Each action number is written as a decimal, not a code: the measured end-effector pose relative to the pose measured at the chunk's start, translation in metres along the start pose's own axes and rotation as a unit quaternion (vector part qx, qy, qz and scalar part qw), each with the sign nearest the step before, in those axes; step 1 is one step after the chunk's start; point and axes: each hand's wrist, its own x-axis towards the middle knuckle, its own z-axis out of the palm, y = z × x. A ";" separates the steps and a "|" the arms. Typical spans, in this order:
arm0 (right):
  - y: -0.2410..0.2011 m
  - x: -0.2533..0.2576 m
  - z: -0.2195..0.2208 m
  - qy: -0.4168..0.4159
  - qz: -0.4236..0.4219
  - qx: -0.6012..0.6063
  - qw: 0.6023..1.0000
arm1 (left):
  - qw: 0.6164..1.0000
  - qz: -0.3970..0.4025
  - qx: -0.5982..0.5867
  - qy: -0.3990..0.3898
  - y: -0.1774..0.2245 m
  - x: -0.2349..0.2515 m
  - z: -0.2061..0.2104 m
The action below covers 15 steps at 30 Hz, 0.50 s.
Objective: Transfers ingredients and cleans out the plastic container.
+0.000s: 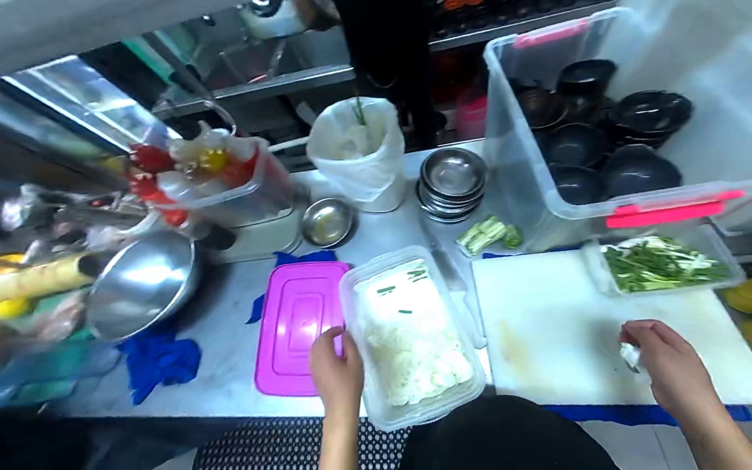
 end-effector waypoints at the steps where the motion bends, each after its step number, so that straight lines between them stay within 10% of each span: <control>1: -0.002 -0.007 0.009 -0.043 -0.029 -0.053 0.997 | 1.000 0.022 0.011 0.000 0.005 0.006 0.004; 8: -0.023 -0.030 0.069 -0.290 -0.231 -0.287 0.883 | 0.952 0.141 0.108 -0.251 0.035 0.048 0.081; 15: -0.019 -0.032 0.067 -0.269 -0.238 -0.303 0.883 | 0.912 0.150 0.206 -0.321 0.031 0.060 0.105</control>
